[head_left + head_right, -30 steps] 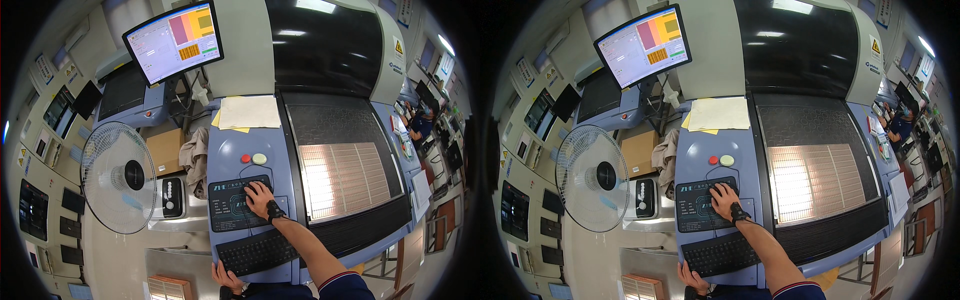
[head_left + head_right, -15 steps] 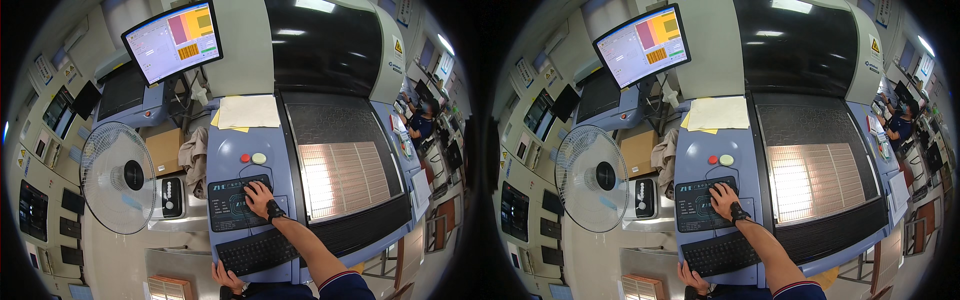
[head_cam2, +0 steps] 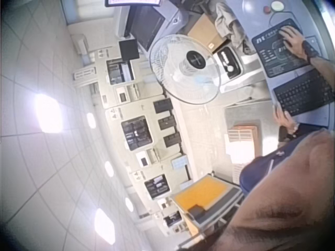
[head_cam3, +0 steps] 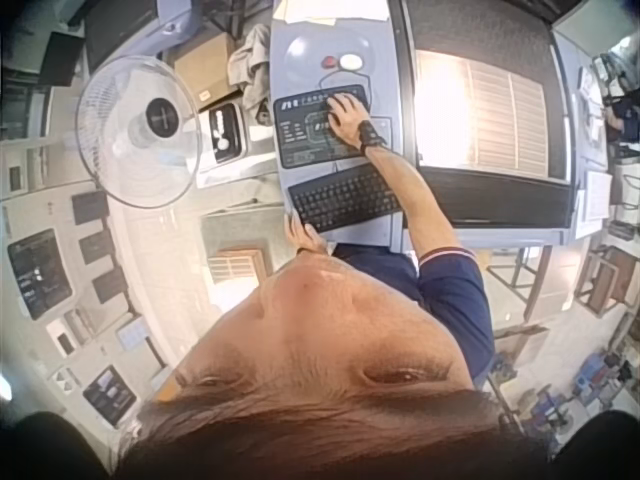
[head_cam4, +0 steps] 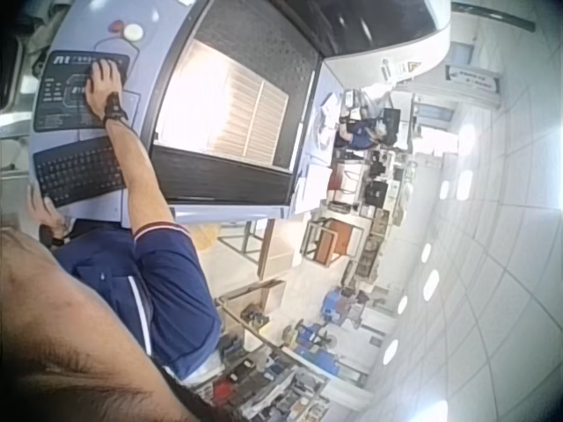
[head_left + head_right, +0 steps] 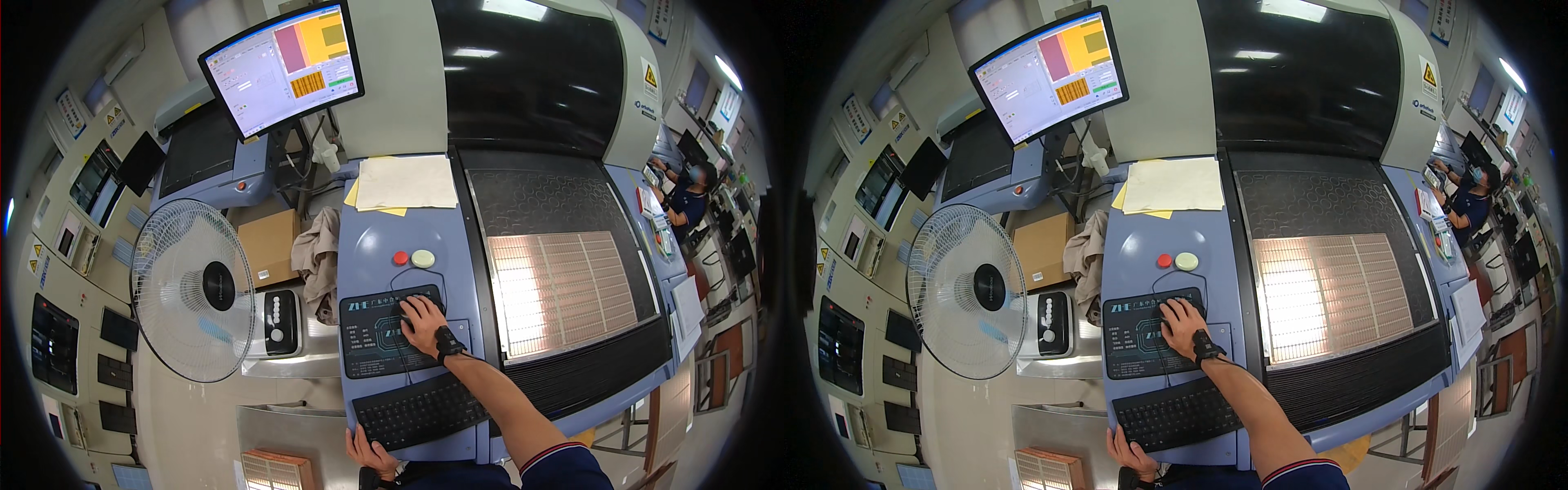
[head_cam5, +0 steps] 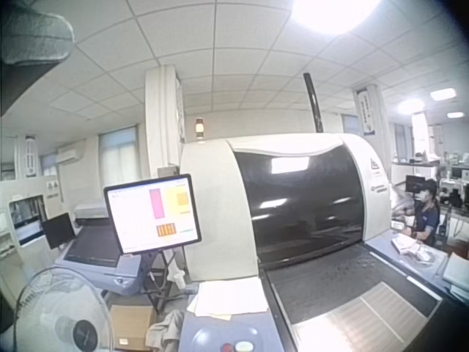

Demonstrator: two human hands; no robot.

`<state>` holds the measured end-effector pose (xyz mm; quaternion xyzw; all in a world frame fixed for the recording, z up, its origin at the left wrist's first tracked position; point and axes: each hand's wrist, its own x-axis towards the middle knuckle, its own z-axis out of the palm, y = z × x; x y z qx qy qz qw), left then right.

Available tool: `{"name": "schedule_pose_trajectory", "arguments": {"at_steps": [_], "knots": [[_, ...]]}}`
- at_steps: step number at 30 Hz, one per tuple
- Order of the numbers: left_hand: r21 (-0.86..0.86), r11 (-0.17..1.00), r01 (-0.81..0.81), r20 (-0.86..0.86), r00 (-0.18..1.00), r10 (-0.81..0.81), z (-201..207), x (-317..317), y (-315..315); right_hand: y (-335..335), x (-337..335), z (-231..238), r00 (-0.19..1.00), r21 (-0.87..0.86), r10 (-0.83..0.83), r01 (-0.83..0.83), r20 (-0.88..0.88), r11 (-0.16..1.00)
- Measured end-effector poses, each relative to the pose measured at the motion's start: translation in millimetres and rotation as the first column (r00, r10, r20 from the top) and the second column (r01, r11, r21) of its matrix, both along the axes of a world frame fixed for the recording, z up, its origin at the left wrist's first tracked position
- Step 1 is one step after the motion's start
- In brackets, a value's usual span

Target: The person operates a machine using a mouse and keyboard while looking at a monitor, then leans over to inspect a large patterned sheet. They return to using the mouse and keyboard before finally walking away from the workstation.

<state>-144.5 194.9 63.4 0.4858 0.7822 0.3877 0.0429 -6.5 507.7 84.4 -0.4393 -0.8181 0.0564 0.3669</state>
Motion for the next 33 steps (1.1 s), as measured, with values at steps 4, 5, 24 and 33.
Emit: {"name": "schedule_pose_trajectory", "arguments": {"at_steps": [4,5,24,33], "knots": [[0.013,1.0,-0.004,0.007,1.0,0.004,0.0,1.3,1.0,-0.4,0.9,0.2,1.0,-0.045,-0.008,0.008,0.006,0.999],[0.017,1.0,-0.008,0.012,1.0,0.008,0.0,1.5,1.1,-0.5,0.9,0.2,1.0,-0.045,-0.009,0.009,0.006,0.999],[0.008,1.0,0.002,-0.013,1.0,-0.002,-0.5,0.2,0.7,-1.7,0.9,2.5,1.0,-0.04,-0.02,0.02,0.008,0.999],[0.021,1.0,-0.003,-0.009,1.0,0.003,0.2,-1.4,-1.0,-2.9,-0.7,5.4,1.0,-0.033,-0.019,0.02,0.014,0.999]]}}
